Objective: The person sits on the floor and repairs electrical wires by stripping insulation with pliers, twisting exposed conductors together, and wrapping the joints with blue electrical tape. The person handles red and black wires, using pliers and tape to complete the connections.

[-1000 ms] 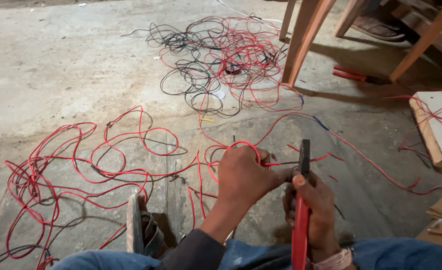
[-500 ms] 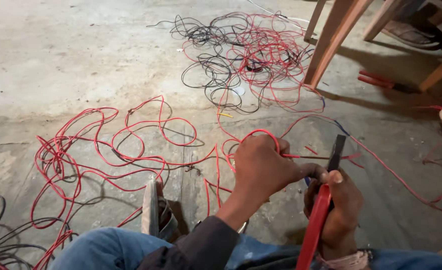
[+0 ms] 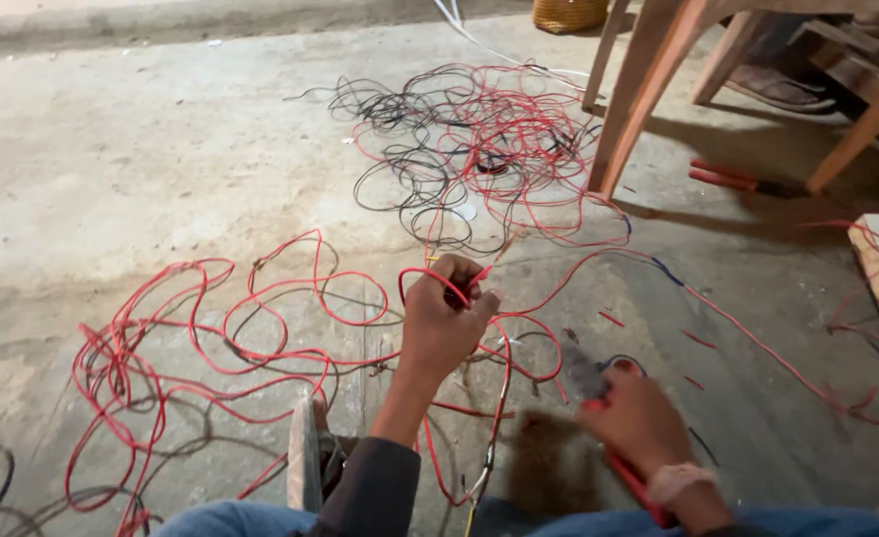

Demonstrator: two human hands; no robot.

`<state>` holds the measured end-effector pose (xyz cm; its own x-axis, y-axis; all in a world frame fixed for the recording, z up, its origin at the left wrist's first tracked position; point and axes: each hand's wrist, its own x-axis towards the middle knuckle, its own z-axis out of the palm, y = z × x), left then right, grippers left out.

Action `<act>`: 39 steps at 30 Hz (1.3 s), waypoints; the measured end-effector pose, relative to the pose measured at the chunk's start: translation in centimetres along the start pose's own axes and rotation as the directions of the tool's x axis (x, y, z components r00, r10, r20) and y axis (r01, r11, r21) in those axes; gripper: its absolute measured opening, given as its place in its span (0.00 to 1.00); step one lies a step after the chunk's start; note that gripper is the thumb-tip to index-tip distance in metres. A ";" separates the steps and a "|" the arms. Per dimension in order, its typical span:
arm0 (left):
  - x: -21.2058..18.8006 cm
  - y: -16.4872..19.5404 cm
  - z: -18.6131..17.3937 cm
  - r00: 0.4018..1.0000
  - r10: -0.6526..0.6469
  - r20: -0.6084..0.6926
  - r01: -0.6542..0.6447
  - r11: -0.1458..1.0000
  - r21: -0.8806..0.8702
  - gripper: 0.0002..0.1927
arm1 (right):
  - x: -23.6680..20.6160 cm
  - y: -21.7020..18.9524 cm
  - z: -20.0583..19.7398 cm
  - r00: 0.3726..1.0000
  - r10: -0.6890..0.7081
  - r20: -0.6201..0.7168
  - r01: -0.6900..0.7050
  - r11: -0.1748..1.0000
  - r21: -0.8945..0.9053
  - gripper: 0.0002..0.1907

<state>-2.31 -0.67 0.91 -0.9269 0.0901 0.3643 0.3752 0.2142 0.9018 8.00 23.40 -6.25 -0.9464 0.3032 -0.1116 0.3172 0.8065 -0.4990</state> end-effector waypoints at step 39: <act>-24.9 -3.6 -7.2 0.921 0.379 -0.084 -0.289 0.813 0.505 0.15 | 3.7 0.4 -1.3 0.988 0.100 -0.121 0.058 0.484 0.873 0.13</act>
<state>19.38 -10.70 -9.76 -0.7120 0.0822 0.6973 0.5742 0.6397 0.5109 4.73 25.47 -5.71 -0.8955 0.4416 -0.0558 0.0447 -0.0355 -0.9984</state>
